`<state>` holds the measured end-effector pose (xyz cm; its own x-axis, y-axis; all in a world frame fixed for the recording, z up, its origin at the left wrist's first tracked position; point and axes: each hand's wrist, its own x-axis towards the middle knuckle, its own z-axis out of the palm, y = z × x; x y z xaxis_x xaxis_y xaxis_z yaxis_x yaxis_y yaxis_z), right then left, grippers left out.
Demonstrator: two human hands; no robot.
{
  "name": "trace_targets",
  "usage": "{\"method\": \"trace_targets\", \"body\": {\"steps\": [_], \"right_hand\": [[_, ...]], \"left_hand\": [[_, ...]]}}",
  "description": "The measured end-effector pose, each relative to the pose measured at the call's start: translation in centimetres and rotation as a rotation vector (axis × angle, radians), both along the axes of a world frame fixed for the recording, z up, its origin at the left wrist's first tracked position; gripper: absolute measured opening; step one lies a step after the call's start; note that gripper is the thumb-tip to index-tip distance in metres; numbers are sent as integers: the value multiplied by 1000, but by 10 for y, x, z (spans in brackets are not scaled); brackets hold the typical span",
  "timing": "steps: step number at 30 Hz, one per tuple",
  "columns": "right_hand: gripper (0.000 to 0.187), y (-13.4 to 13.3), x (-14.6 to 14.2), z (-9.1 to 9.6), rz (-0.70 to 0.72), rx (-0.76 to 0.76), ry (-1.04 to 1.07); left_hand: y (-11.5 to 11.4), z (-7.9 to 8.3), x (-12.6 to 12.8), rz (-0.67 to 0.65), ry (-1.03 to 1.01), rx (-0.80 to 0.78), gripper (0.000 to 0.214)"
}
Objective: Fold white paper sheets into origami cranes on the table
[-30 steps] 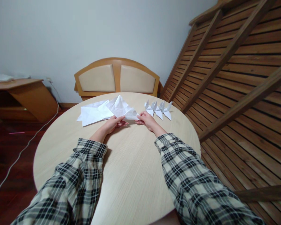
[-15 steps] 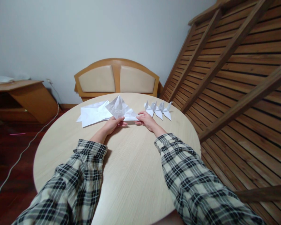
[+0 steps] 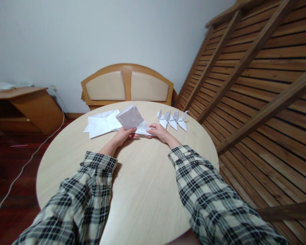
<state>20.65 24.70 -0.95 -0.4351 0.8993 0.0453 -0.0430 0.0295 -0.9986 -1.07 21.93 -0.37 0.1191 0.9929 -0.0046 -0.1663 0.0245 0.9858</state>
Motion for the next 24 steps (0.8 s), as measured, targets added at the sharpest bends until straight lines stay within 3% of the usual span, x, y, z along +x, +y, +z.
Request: {"method": "trace_targets", "body": {"steps": [5, 12, 24], "right_hand": [[19, 0, 1, 3, -16, 165, -149], [20, -3, -2, 8, 31, 106, -122], [32, 10, 0, -4, -28, 247, -206]], "left_hand": [[2, -2, -1, -50, 62, 48, 19], [3, -5, -1, -117, 153, 73, 19], [2, -4, -1, -147, 229, 88, 18]]}}
